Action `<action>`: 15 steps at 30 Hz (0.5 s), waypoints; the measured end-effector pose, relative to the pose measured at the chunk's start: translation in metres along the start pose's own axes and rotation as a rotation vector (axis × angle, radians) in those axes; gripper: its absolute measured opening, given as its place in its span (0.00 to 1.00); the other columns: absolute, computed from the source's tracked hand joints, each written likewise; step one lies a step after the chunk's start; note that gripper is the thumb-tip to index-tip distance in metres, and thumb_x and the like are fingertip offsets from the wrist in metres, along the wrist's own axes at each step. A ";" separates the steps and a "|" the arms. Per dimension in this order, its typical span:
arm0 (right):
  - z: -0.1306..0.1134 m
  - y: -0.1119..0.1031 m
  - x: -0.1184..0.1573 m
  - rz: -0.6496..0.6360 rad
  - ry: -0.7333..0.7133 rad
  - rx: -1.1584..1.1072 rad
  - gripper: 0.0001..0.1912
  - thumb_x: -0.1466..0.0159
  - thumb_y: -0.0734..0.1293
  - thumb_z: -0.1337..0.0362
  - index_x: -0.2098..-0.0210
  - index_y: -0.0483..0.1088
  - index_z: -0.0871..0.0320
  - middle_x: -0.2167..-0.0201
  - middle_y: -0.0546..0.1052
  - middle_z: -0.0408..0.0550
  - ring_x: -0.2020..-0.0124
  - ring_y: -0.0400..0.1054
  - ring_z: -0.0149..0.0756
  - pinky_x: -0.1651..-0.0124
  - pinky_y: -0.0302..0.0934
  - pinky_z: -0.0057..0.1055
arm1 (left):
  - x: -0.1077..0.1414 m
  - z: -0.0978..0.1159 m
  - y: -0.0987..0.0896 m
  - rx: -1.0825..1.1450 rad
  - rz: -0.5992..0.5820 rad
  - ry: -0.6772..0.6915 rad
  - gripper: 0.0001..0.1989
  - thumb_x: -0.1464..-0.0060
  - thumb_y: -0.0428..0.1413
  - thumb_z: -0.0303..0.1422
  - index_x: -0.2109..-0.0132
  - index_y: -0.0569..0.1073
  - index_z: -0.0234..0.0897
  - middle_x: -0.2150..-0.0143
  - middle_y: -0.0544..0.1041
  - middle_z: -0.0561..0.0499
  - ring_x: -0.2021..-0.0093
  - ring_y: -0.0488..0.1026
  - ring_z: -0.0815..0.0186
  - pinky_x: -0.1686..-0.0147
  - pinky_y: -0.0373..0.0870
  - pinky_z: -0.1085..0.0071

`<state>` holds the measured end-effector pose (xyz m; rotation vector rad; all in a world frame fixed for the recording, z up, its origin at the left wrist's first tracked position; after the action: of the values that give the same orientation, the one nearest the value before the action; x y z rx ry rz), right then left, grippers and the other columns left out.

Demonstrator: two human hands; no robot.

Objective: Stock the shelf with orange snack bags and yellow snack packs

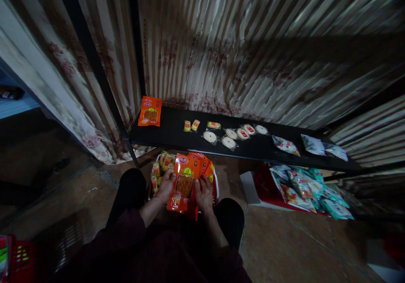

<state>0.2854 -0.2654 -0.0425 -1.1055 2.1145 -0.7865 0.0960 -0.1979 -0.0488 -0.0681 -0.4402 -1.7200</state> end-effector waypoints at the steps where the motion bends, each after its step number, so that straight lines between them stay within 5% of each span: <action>1: -0.002 -0.001 -0.001 0.001 0.004 -0.014 0.28 0.34 0.54 0.49 0.56 0.74 0.63 0.46 0.70 0.61 0.40 0.58 0.49 0.38 0.51 0.52 | -0.002 0.001 -0.003 0.020 0.009 0.002 0.08 0.50 0.51 0.39 0.69 0.63 0.39 0.73 0.68 0.56 0.73 0.65 0.70 0.69 0.65 0.72; 8: -0.024 -0.013 -0.011 -0.015 0.051 -0.274 0.22 0.39 0.61 0.49 0.56 0.74 0.58 0.49 0.73 0.57 0.45 0.65 0.46 0.41 0.56 0.49 | -0.008 0.011 -0.015 0.233 0.070 -0.037 0.09 0.57 0.58 0.37 0.70 0.66 0.39 0.74 0.70 0.57 0.73 0.66 0.71 0.69 0.63 0.74; 15: -0.031 0.013 -0.007 -0.240 0.357 -0.818 0.18 0.46 0.70 0.51 0.62 0.71 0.55 0.64 0.78 0.45 0.63 0.72 0.39 0.57 0.66 0.36 | -0.011 0.015 -0.017 0.408 0.095 -0.119 0.14 0.63 0.63 0.37 0.70 0.67 0.38 0.73 0.73 0.57 0.74 0.69 0.70 0.68 0.65 0.72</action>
<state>0.2591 -0.2461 -0.0309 -1.7592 2.7409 -0.1911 0.0789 -0.1805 -0.0423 0.1032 -0.8545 -1.5088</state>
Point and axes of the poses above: each hand's wrist, its own x-axis away from the middle knuckle, its own y-axis out of the palm, z = x × y, the point moved 10 cm from there along -x, towards the middle knuckle
